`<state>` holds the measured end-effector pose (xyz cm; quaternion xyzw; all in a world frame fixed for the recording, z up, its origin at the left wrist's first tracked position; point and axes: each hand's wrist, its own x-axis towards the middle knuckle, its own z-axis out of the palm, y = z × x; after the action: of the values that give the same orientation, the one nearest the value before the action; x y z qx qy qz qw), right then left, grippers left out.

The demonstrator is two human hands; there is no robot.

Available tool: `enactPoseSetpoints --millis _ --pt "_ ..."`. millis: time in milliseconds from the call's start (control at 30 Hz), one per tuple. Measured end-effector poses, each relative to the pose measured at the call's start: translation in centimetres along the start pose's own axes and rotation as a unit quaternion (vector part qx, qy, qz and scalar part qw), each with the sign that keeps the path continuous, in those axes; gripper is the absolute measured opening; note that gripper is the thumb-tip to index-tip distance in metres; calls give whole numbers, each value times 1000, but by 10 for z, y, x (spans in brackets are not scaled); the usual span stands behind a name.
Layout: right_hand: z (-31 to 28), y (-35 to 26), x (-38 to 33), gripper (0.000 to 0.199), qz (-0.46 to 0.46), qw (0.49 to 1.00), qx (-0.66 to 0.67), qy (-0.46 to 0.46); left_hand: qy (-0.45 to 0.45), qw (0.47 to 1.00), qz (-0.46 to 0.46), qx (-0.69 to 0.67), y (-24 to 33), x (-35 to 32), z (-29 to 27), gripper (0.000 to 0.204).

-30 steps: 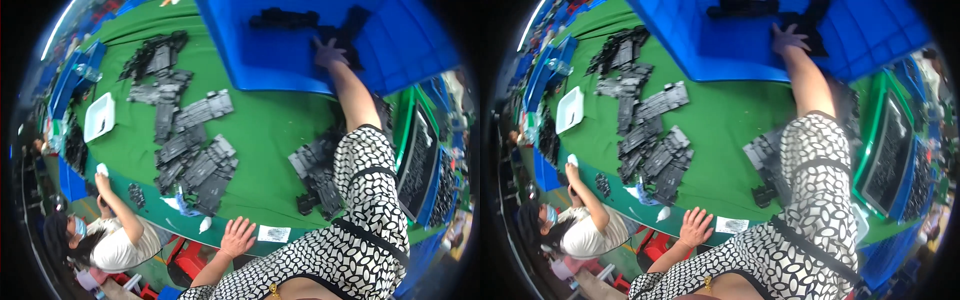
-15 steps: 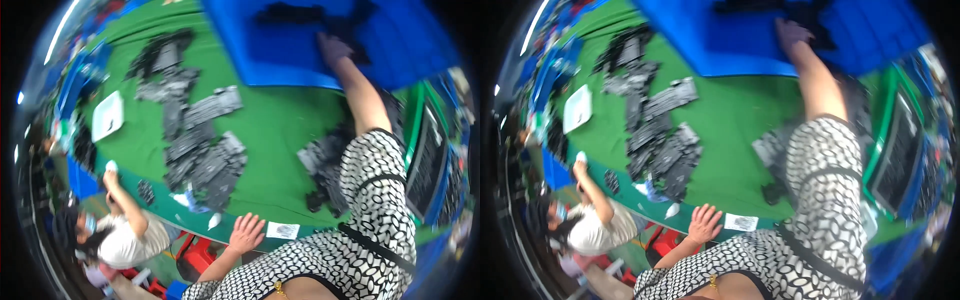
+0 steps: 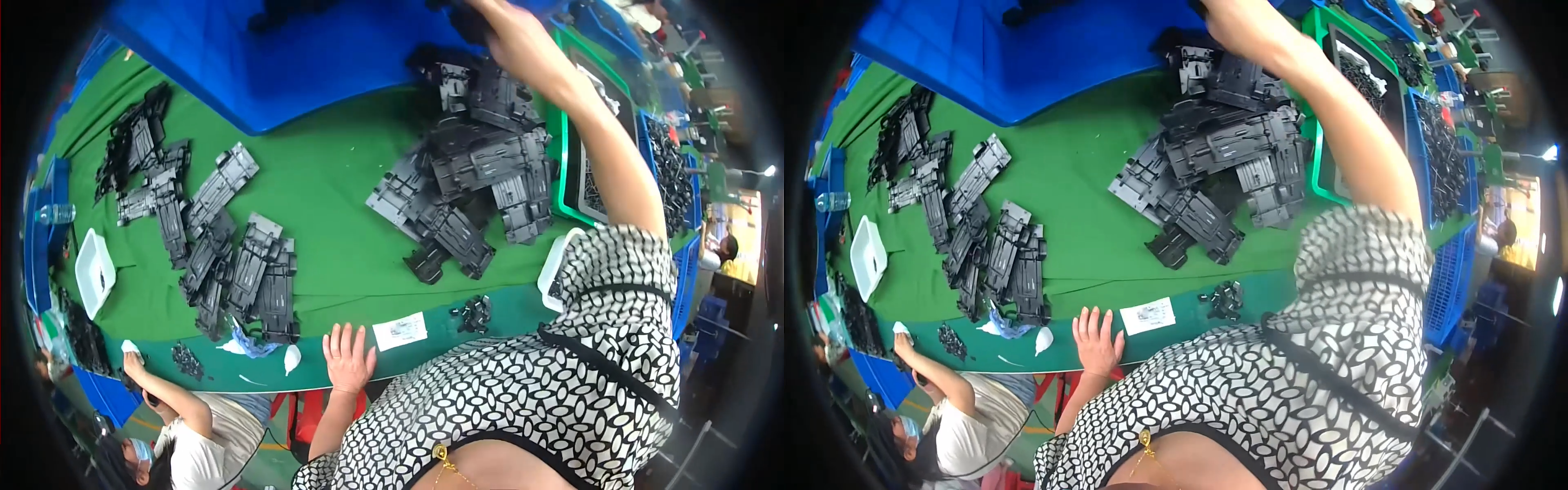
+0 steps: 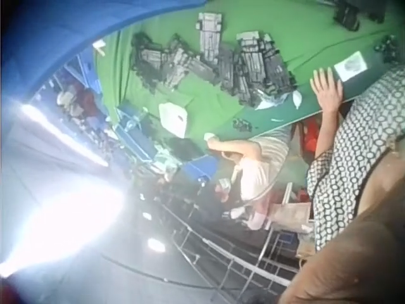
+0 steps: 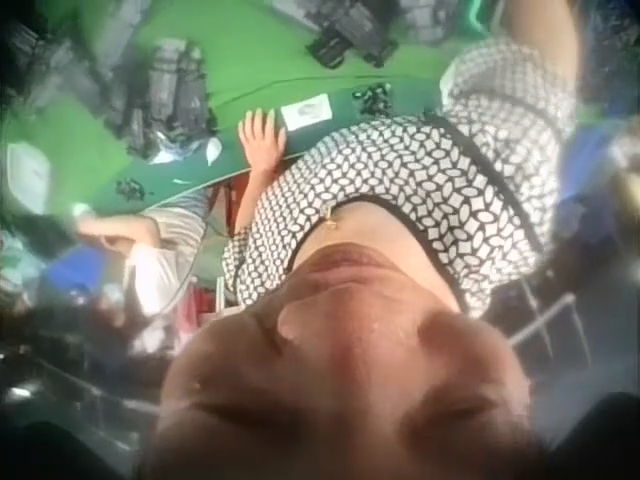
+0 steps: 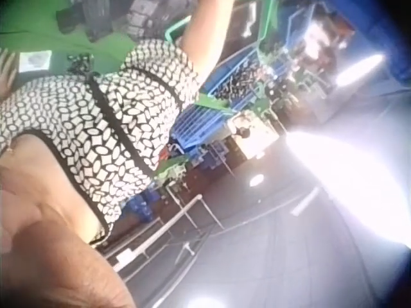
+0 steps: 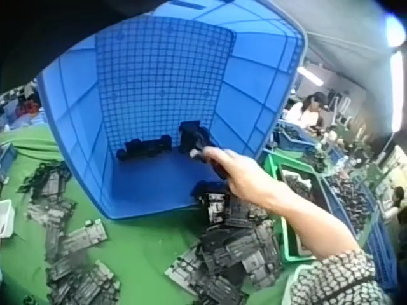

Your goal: Assemble small plastic components into a larger toy chassis on a factory production line.

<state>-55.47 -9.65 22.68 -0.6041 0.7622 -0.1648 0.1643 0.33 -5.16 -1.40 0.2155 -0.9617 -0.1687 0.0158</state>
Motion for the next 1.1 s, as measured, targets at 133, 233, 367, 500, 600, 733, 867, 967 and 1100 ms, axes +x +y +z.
enactPoseSetpoints --millis 133,233,367,500,600,733,867,967,1100 --pt "54 -39 -102 62 -35 950 -274 148 -4 1000 3 -8 -1 0 4 54" --pt "82 -48 -162 62 54 950 -296 78 9 1000 13 -1 2 0 1 56" --pt "122 -46 -195 65 117 958 -250 82 8 1000 19 -3 2 3 6 59" --pt "138 -57 -205 68 125 972 -192 58 3 1000 14 -4 2 3 6 59" --pt "106 -81 -196 71 204 975 -76 -32 1 1000 14 0 1 2 7 57" --pt "49 -87 -145 46 143 986 -64 -55 -6 1000 11 6 -2 -2 5 56" --pt "36 -41 -15 32 76 993 12 90 5 1000 14 -11 -3 -3 -1 56" --pt "73 69 76 38 116 978 -163 55 -2 1000 9 -2 1 1 0 53" --pt "115 148 154 52 261 952 -157 -4 -11 1000 2 0 1 0 5 53"
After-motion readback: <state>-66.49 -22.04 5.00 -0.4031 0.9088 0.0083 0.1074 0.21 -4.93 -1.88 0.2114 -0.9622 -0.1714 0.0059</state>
